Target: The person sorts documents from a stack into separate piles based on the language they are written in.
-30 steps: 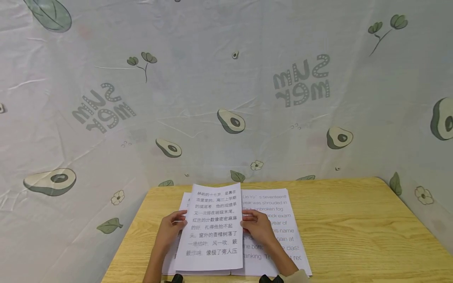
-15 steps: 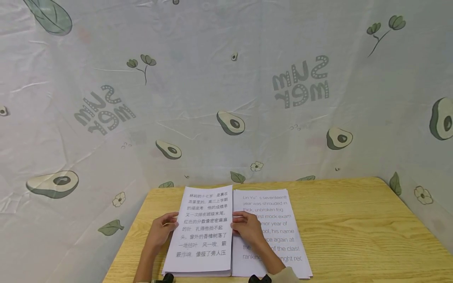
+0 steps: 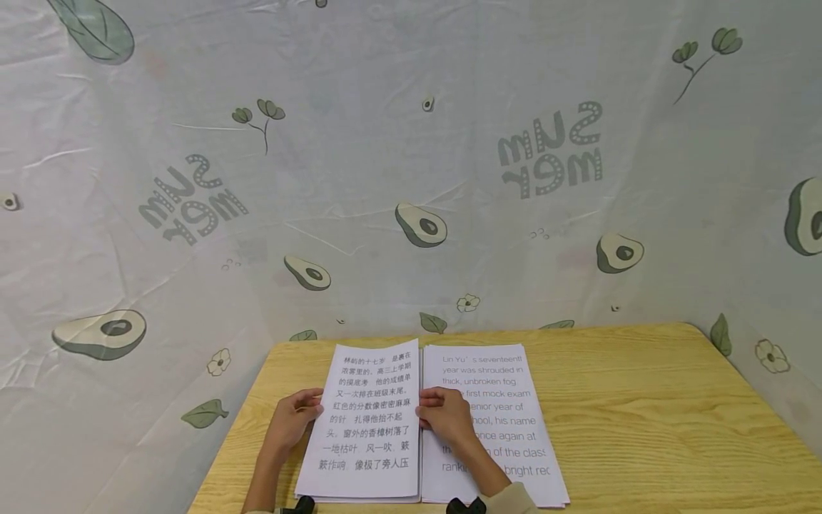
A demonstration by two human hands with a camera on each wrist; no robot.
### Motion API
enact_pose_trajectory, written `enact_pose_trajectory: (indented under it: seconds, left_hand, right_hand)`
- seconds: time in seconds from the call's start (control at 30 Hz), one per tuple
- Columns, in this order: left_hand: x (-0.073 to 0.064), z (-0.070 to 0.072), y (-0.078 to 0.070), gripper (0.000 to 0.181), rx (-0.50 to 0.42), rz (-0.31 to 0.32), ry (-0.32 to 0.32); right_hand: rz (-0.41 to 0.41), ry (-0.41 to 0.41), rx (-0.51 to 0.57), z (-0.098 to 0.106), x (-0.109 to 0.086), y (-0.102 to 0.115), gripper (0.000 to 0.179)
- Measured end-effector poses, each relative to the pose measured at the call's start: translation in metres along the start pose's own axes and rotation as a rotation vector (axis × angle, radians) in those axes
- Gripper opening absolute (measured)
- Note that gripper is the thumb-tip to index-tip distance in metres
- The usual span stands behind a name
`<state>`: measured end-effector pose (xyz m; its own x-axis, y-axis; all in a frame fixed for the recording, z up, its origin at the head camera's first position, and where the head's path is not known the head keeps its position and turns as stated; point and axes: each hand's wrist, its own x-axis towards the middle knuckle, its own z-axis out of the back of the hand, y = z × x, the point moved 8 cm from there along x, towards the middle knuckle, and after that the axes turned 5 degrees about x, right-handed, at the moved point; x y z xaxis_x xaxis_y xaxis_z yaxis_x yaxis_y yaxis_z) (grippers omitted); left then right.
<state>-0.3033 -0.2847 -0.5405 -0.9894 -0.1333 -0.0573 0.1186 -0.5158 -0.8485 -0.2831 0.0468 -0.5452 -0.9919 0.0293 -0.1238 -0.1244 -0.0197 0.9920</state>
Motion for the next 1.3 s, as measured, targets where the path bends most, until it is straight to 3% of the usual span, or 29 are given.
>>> enact_pose_trajectory:
  seconds: [0.4,0.53,0.77,0.9,1.07,1.3]
  left_hand:
    - [-0.001,0.000,0.001,0.032,0.033,-0.006,-0.011]
    - [-0.005,0.003,0.001,0.035,0.118,-0.007,-0.040]
    - [-0.014,0.004,-0.023,0.038,0.228,-0.057,-0.086]
    - [-0.022,-0.010,-0.045,0.039,0.229,-0.093,-0.078]
    - [-0.029,-0.039,-0.069,0.039,0.202,-0.137,-0.048]
    - [-0.033,-0.083,-0.084,0.041,0.158,-0.184,-0.002]
  right_hand:
    - [0.019,0.006,-0.052,0.000,-0.003,0.002,0.028]
    - [0.059,-0.006,-0.125,0.008,-0.006,0.009,0.029]
    - [0.085,-0.019,-0.172,0.041,-0.011,0.018,0.032]
    - [0.078,-0.043,-0.209,0.067,-0.014,0.017,0.032]
    - [0.084,-0.088,-0.273,0.100,-0.016,0.018,0.035]
    - [0.075,-0.125,-0.317,0.140,-0.020,0.018,0.038]
